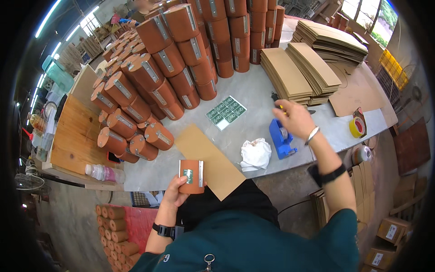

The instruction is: Applying labels to brown cylindrical objects and wrapping them in cardboard sleeves.

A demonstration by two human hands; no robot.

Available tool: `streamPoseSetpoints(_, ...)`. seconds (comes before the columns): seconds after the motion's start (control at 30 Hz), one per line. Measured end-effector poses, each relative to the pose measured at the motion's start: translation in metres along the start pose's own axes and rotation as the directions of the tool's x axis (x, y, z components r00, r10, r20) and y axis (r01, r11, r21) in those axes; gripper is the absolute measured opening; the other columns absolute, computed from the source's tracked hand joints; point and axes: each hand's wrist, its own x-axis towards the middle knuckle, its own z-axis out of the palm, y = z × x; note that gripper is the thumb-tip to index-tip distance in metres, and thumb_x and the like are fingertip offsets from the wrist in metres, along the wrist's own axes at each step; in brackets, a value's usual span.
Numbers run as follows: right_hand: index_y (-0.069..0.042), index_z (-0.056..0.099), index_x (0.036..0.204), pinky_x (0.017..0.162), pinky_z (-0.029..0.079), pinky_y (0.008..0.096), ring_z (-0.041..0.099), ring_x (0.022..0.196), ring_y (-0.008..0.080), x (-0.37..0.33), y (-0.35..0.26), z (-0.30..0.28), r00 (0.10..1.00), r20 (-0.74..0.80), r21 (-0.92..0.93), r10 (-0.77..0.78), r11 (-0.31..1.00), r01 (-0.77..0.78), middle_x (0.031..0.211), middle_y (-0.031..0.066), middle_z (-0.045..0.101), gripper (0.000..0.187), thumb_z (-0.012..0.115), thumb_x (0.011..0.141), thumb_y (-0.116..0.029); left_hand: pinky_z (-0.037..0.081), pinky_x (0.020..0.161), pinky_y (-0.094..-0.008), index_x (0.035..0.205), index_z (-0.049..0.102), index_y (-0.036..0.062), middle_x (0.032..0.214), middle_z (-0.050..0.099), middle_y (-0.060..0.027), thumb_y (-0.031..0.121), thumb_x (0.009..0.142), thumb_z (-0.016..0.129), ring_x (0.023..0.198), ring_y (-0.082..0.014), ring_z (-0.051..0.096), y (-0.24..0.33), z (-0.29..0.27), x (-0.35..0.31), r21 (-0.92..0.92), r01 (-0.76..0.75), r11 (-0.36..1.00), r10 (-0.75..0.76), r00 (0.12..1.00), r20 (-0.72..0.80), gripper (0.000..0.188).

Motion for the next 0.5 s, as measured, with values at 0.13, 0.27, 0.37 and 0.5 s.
streamPoseSetpoints(0.13,-0.003,0.067,0.107,0.083,0.051,0.0482,0.065,0.09,0.0416,0.035,0.098,0.007,0.959,0.277,-0.141,0.062,0.99,-0.024,0.092,0.0215,0.07,0.044,0.05,0.099,-0.042,0.058,0.088,-0.0458,0.136,0.045,-0.0062,0.118,0.063,-0.0213,0.034,0.083,0.071,0.103,-0.0359,0.068,0.002,0.001,0.016,-0.004,0.035,0.999,-0.034,0.999,0.018,0.072)
streamPoseSetpoints(0.27,-0.004,0.069,0.097,0.086,0.05,0.0489,0.065,0.094,0.0422,0.052,0.088,0.022,0.906,0.415,-0.203,0.082,0.979,0.005,0.095,0.0222,0.07,0.055,0.041,0.101,-0.05,0.058,0.089,-0.045,0.138,0.045,-0.0044,0.121,0.062,-0.0197,0.035,0.084,0.072,0.104,-0.0349,0.068,-0.004,-0.009,-0.003,-0.045,-0.004,0.999,0.005,1.0,0.024,0.073)
streamPoseSetpoints(0.37,-0.002,0.071,0.09,0.085,0.05,0.05,0.067,0.092,0.0431,0.053,0.097,0.031,0.896,0.409,-0.197,0.174,0.975,-0.099,0.092,0.0248,0.07,0.06,0.04,0.1,-0.053,0.056,0.094,-0.0426,0.141,0.043,-0.0024,0.125,0.061,-0.0179,0.035,0.085,0.072,0.109,-0.0332,0.066,-0.021,-0.029,0.014,-0.087,0.059,0.994,-0.056,0.997,0.046,0.073)
streamPoseSetpoints(0.5,-0.004,0.073,0.102,0.072,0.056,0.044,0.072,0.071,0.0334,0.048,0.118,0.043,0.908,0.386,-0.21,0.162,0.974,-0.084,0.076,0.0212,0.071,0.061,0.039,0.101,-0.055,0.052,0.1,-0.0418,0.144,0.039,-0.0028,0.13,0.059,-0.0178,0.036,0.087,0.071,0.115,-0.0325,0.064,-0.019,-0.022,0.011,-0.084,0.09,0.992,-0.087,0.995,0.045,0.076)
